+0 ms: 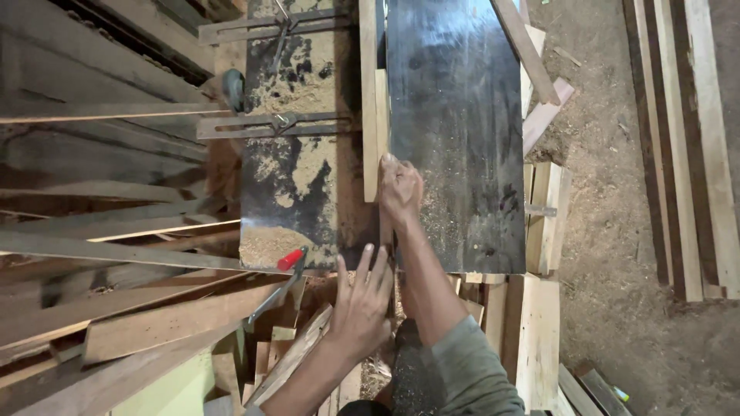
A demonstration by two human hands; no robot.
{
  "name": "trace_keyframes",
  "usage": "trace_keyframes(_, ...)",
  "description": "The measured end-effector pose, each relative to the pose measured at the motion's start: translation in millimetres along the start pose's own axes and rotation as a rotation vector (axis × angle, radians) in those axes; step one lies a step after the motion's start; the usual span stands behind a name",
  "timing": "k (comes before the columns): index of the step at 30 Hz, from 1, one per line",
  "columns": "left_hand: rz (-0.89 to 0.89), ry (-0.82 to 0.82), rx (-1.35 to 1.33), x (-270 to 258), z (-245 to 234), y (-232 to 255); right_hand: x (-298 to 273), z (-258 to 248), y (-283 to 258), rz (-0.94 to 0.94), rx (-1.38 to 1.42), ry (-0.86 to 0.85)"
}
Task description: Cutting wooden strips using a table saw and clearing the workspace of offcuts.
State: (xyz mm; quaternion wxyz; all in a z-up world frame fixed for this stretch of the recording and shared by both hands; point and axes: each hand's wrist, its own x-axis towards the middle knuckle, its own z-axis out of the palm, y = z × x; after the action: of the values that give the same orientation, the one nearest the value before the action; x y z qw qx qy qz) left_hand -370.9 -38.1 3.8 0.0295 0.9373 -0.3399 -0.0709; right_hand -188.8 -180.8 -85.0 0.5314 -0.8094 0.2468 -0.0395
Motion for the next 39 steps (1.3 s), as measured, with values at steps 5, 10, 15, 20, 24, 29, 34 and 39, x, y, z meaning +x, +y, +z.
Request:
trace_keyframes(5,-0.007,-0.029,0.025,19,-12,-3,9,-1,-12,0.006,0.005,0.026)
trace_keyframes(10,0.034,0.026,0.066,30,-35,-6,2,-21,-41,0.086,0.069,-0.047)
trace_keyframes(15,0.003,-0.052,0.083,39,-31,-12,-12,-36,-30,0.144,0.005,-0.177)
trace_keyframes(20,-0.012,-0.07,0.089,43,-23,-17,-65,-50,-13,0.099,-0.032,-0.21)
trace_keyframes(24,0.012,-0.007,0.11,52,-21,-23,-63,-49,-25,0.081,-0.004,-0.15)
trace_keyframes(29,0.014,0.028,0.148,66,-25,-25,-55,-49,-41,0.162,0.017,-0.132)
trace_keyframes(34,0.016,0.024,0.169,77,-41,-28,-36,-35,-29,0.146,-0.031,-0.089)
trace_keyframes(39,0.001,0.017,0.201,91,-38,-34,-21,-37,-47,0.186,-0.037,-0.085)
